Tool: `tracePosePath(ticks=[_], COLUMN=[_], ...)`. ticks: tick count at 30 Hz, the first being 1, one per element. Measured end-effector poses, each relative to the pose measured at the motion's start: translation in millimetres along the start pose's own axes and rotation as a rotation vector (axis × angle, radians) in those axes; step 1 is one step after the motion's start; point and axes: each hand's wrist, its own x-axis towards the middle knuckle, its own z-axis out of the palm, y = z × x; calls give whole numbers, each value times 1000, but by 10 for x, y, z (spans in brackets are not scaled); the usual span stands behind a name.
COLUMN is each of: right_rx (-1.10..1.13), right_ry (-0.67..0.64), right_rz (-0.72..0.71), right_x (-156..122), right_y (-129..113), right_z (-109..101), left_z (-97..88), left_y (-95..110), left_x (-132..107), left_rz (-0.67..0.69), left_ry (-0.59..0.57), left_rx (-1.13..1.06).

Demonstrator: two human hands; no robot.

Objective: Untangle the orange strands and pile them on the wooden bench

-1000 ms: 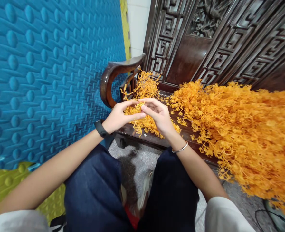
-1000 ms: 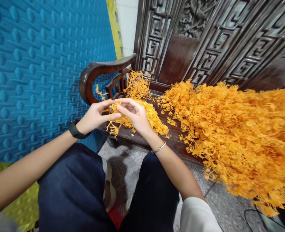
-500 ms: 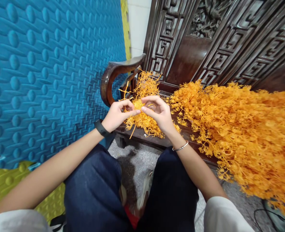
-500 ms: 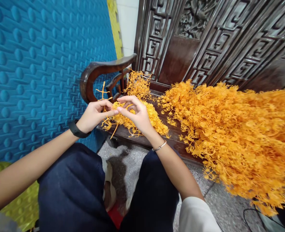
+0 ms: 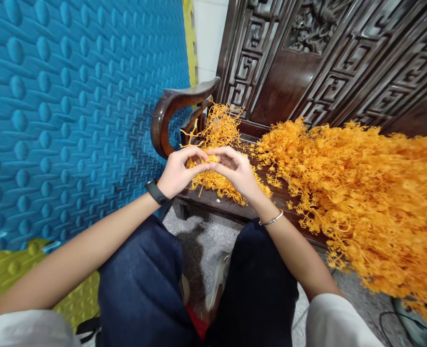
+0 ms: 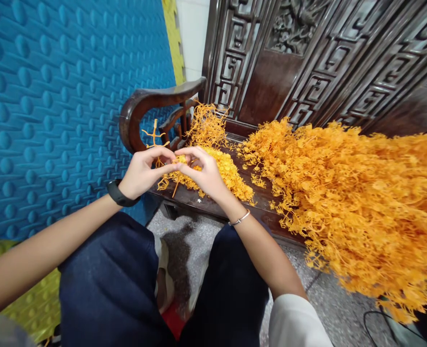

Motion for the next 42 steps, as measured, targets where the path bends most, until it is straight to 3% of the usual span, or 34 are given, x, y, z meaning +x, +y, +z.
tracePosePath(ticks=[5,10,15,19,26,29,34,38,42], right_rx=[50,99,-8,-65,140,100,-165,-267,-378], right_ry=[58,-76,-152,-73,187,259,379,382,329], right_rz=[-11,61,6,-54,9,35,120,201,173], right_x=[-5,15,38,49,87,120,203,267,303], right_y=[-34,-51,-15,29,58,171,579,844,965], right_z=[-29,-147,-255,-247,-415,-603,-877,-945,-965], left_z=[4,21,21,12,19,5,-7,9,18], left_y=[4,20,-6,-5,-107,-175,-201,-156,-103], left_x=[15,-2,-18,-8,-11,7,39,53,62], left_rz=[20,24,-9,-46,-102,-137,-203,-243,-246], left_ry=[30,-24,-77,-174,-359,-307,-220,-194,-192], left_rx=[3,18,32,13,79,70,-27,-97,-129])
